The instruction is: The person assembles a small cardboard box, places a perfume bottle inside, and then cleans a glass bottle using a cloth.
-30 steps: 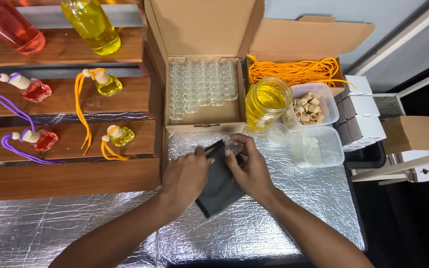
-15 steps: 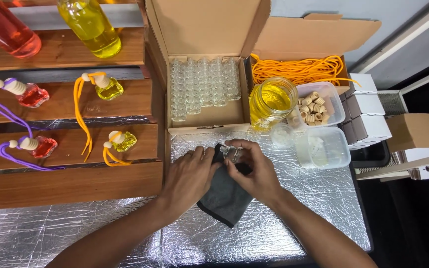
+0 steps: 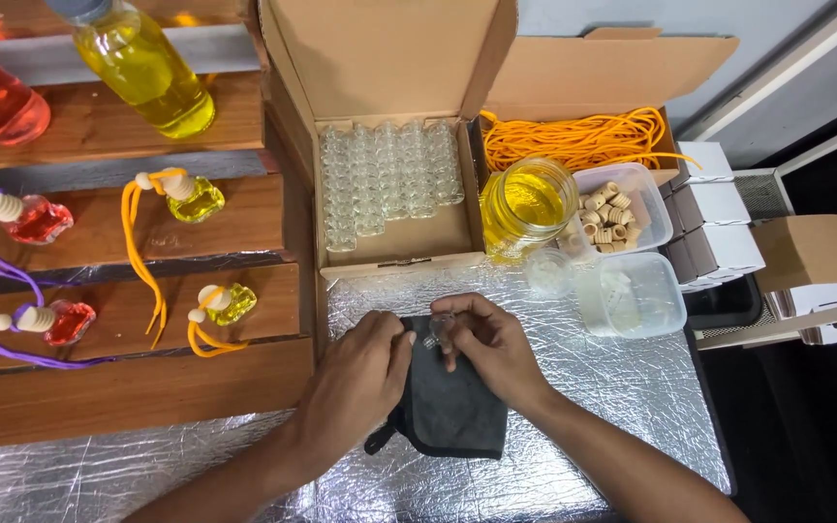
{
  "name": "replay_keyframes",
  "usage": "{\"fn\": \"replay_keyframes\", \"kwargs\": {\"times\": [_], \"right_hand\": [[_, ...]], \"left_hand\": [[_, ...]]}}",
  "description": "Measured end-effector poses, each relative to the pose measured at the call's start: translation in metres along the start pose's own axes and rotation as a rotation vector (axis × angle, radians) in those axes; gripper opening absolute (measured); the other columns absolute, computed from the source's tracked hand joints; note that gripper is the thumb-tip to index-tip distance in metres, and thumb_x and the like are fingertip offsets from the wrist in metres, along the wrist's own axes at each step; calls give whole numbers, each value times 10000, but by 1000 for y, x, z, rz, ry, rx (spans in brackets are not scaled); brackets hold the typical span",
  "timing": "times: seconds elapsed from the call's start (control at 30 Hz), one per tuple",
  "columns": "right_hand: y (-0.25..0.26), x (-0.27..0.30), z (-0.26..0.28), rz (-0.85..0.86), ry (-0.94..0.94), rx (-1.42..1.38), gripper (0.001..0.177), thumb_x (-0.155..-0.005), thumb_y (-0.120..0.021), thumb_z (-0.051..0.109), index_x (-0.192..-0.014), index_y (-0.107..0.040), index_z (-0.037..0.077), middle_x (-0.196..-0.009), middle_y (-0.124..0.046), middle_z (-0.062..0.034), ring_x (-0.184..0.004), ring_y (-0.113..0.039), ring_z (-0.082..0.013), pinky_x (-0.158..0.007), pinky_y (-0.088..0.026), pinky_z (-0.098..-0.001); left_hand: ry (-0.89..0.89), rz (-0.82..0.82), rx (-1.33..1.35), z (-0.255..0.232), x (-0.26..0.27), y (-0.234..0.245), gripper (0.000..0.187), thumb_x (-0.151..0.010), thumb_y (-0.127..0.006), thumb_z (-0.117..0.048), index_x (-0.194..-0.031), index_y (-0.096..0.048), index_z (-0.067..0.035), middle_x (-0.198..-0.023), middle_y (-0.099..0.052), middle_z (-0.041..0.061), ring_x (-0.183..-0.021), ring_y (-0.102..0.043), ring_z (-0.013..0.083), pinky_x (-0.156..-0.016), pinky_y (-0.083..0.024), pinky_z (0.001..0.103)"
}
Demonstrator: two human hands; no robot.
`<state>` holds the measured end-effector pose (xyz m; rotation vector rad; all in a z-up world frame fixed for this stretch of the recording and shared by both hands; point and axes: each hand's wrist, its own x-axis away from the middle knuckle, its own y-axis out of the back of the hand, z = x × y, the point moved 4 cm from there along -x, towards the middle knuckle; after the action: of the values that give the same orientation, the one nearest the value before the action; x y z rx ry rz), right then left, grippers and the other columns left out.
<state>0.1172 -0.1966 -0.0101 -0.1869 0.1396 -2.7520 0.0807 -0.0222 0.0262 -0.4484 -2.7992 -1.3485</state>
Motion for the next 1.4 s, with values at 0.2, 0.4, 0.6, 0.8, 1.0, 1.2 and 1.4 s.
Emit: {"fn": "replay_keyframes", "kwargs": {"times": [0.2,0.4,0.6,0.8,1.0,1.2,1.4], "right_hand": [[4,-6,0,-63,125,-21,195,-1001,-628,138,-1165,-621,33,-787,-660,-56,-632,-648,-138,-700,-568,-273],[0,0,10,-86,232,94,210,-1015,-601,79,-1210,-661,33,-987,-635,-53,-696,-630,-123,-692,-554,-244],[3,7,31,-97,562,517,232,-1017,-581,146,-1217,-648,49,-1166,-633,-112,-1054,-640,-217,-879,-556,-277],[1,9,36,22,709,623,255,-1000,-580,70,-1234,-621,-21,-1186,-584,-150,-1104,-626,-270,-987,-550,-347],[-6,14,33,124,731,745,402,-967,-703,74,-1323,-546,-23,-1245,-552,-171,-1164,-609,-277,-1035,-556,-359],[-4,8,32,53,694,687,338,-915,-746,91,-1213,-608,10,-1127,-634,-141,-1043,-689,-260,-934,-595,-318],[-5,11,25,38,706,668,235,-914,-732,65,-1129,-643,37,-1114,-635,-151,-1043,-702,-250,-905,-576,-312]], "left_hand": [[333,145,566,6,2,-13,398,-1003,-484,-392,-1232,-660,-118,-828,-764,51,-663,-762,181,-557,-558,304],[138,48,753,10,3,-29,282,-949,-649,-233,-1186,-702,-89,-916,-758,31,-865,-745,119,-732,-597,218],[234,0,675,25,2,-38,333,-1044,-483,-348,-920,-674,-105,-515,-542,25,-460,-601,135,-428,-459,272],[213,-26,822,35,-2,-42,182,-960,-597,-159,-1089,-680,-60,-944,-725,61,-910,-707,124,-810,-579,250],[141,-16,958,42,-3,-44,228,-979,-492,-126,-961,-694,-21,-846,-671,102,-741,-649,194,-646,-645,324],[91,35,1088,38,-6,-40,289,-979,-476,-86,-1102,-717,12,-975,-784,170,-795,-749,246,-651,-652,327],[118,64,1113,44,-7,-55,144,-935,-677,-66,-1048,-702,19,-896,-776,130,-750,-838,268,-691,-731,327]]}}
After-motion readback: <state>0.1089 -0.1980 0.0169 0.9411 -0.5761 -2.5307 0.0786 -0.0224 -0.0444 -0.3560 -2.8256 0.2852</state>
